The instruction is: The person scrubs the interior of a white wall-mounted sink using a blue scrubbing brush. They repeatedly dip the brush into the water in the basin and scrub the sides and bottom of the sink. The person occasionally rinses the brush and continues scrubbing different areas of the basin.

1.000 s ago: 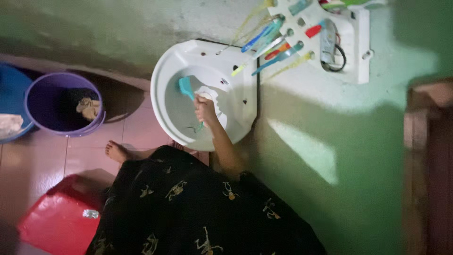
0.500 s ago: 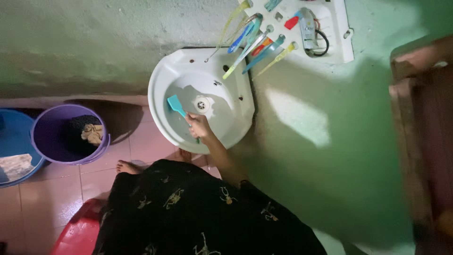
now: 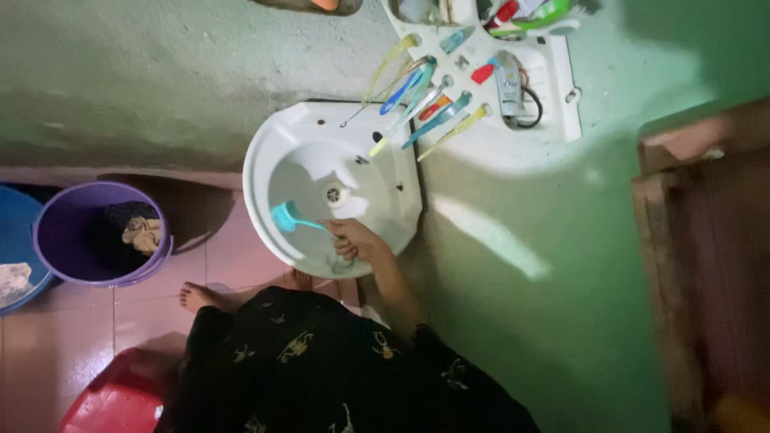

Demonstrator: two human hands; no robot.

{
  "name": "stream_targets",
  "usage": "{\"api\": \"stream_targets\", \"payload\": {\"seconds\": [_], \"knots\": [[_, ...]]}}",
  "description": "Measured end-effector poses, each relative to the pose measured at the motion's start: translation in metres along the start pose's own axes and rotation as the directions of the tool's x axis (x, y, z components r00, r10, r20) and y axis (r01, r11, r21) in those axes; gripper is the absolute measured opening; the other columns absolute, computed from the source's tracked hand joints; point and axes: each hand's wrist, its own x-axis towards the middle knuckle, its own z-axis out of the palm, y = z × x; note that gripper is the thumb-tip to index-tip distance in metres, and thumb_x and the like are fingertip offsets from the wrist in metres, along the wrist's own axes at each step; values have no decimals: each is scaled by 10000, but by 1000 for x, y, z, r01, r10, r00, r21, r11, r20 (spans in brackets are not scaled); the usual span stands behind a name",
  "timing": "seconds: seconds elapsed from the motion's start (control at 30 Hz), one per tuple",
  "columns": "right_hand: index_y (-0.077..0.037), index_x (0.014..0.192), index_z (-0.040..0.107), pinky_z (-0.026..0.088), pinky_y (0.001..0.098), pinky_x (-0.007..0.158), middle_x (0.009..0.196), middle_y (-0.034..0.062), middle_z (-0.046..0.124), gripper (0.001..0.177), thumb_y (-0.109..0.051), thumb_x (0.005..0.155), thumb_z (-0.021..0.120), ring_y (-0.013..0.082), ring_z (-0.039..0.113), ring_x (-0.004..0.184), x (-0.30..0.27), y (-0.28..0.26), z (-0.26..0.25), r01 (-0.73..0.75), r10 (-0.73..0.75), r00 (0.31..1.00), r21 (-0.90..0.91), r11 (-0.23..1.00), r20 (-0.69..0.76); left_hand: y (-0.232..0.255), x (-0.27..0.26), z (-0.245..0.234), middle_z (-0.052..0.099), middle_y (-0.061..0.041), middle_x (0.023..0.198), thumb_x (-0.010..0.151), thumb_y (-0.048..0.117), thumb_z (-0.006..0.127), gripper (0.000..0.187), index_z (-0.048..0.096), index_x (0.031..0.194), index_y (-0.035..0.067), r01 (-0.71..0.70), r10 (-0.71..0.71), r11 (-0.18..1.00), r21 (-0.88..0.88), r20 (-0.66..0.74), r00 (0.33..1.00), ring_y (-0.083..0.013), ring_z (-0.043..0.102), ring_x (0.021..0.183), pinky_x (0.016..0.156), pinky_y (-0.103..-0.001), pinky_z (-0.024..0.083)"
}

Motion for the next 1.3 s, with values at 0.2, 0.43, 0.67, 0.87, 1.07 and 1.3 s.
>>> {"api": "stream_targets", "payload": {"seconds": [0.2,0.43,0.67,0.87,1.07,1.3], "knots": [[-51,1453,587,294,221,424,667,-41,462,446,-354,1126,599,75,365,469,68,-3,-18,148,-158,938,-56,987,-308,10,15,-14,601,-189,1257,1102,228,477,290,552,1272,5,85,-77,805,-587,38,996,-345,565,1187,1034,-456,439],[-198,1383,670,269,222,377,629,-51,458,417,-381,1010,633,53,381,441,75,8,-33,200,-258,910,-200,959,-324,117,-22,-106,575,-351,1388,834,252,862,762,515,1433,-66,-414,501,554,-723,-108,859,-459,633,1182,961,-457,537],[-300,1384,663,243,226,348,581,-76,365,415,-428,993,610,42,323,406,34,35,-7,148,-182,957,-162,976,-224,125,-34,-115,708,-277,1179,787,307,851,913,436,1519,-47,-111,394,546,-830,137,909,-367,746,1001,849,-428,588],[-244,1366,649,240,220,344,570,-64,339,397,-404,1003,625,45,309,385,84,7,-3,272,-242,928,71,960,-283,122,-35,-100,749,-231,1079,777,350,850,966,381,1566,47,34,366,586,-809,302,880,-309,775,904,810,-419,594],[-146,1385,685,239,242,345,575,-40,422,409,-329,1020,658,54,336,391,26,42,9,251,-296,921,-197,948,-254,106,-34,-80,651,-228,1315,790,320,841,953,367,1580,79,-31,471,478,-878,226,852,-311,760,969,823,-437,582],[-166,1403,672,264,286,351,564,-15,418,394,-284,1034,597,68,328,393,20,59,40,341,-440,854,-340,876,-277,103,-31,-92,656,-209,1373,786,257,861,915,423,1575,110,-42,479,433,-900,191,857,-315,712,1117,926,-442,557]]}}
